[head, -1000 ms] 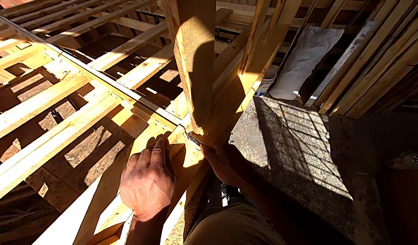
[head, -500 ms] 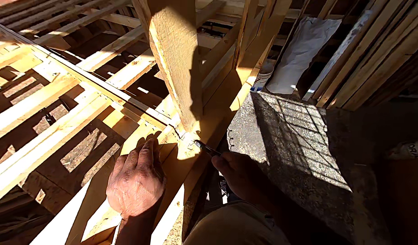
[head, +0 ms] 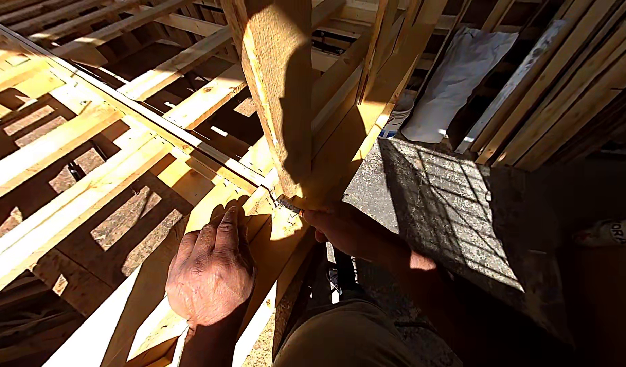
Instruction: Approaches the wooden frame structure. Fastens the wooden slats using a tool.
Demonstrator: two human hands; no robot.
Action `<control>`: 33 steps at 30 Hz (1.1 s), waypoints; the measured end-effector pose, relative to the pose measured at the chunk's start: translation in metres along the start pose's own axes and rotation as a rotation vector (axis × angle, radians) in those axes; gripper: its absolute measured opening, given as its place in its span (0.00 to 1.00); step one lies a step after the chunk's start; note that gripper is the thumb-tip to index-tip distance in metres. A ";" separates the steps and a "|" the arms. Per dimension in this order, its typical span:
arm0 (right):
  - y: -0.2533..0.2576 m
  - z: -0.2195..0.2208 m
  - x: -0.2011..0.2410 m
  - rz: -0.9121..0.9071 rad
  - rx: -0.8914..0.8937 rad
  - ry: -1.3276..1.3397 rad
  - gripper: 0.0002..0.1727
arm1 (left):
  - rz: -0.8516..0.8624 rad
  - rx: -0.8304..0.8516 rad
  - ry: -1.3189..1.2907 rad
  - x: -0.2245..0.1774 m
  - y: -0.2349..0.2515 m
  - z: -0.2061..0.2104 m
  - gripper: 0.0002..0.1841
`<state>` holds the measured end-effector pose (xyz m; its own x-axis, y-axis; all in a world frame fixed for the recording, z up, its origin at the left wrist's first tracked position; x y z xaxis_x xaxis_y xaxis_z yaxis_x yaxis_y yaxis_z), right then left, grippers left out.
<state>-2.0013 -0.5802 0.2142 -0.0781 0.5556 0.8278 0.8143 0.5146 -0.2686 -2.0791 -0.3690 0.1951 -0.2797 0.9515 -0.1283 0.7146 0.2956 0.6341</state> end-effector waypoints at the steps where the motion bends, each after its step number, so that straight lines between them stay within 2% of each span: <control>1: 0.001 -0.001 0.000 -0.003 0.014 0.013 0.30 | -0.005 0.003 -0.002 0.000 0.000 0.000 0.18; 8: 0.003 -0.005 0.003 -0.018 0.056 0.026 0.32 | 0.000 -0.003 -0.010 0.000 -0.001 0.000 0.19; 11: 0.006 -0.012 0.012 0.041 0.095 0.021 0.31 | 0.002 -0.003 -0.011 0.000 -0.001 0.000 0.19; 14: 0.008 -0.012 0.017 -0.005 0.081 -0.123 0.30 | 0.003 0.008 -0.008 0.000 -0.001 0.001 0.18; 18: 0.000 0.005 0.017 -0.131 -0.027 -0.369 0.29 | -0.008 0.003 -0.007 -0.001 0.001 0.002 0.19; 23: -0.023 0.040 -0.008 -0.142 -0.142 -0.254 0.27 | -0.003 0.015 0.013 0.000 -0.002 -0.001 0.18; 25: -0.021 0.043 -0.017 -0.107 -0.155 -0.096 0.27 | 0.007 -0.012 0.020 0.000 -0.002 -0.001 0.17; 28: -0.013 0.041 -0.031 -0.005 -0.083 0.190 0.28 | 0.020 -0.049 0.023 0.000 -0.001 0.000 0.16; 30: -0.014 0.040 -0.029 0.000 -0.084 0.120 0.29 | 0.018 -0.046 0.004 0.001 0.000 0.002 0.16; 33: -0.022 0.032 -0.015 -0.004 -0.068 -0.135 0.28 | 0.007 -0.033 -0.012 0.000 0.001 0.002 0.15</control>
<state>-2.0365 -0.5794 0.1916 -0.1544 0.6390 0.7536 0.8506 0.4740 -0.2276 -2.0767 -0.3689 0.1941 -0.2669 0.9546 -0.1326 0.6952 0.2860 0.6594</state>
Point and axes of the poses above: each hand's wrist, its own y-axis towards the middle knuckle, its own z-axis out of the palm, x = y × z, the point moved 1 cm from there along y, towards the middle knuckle, and after that the axes turned 13 degrees about -z, right-handed, at the moved point
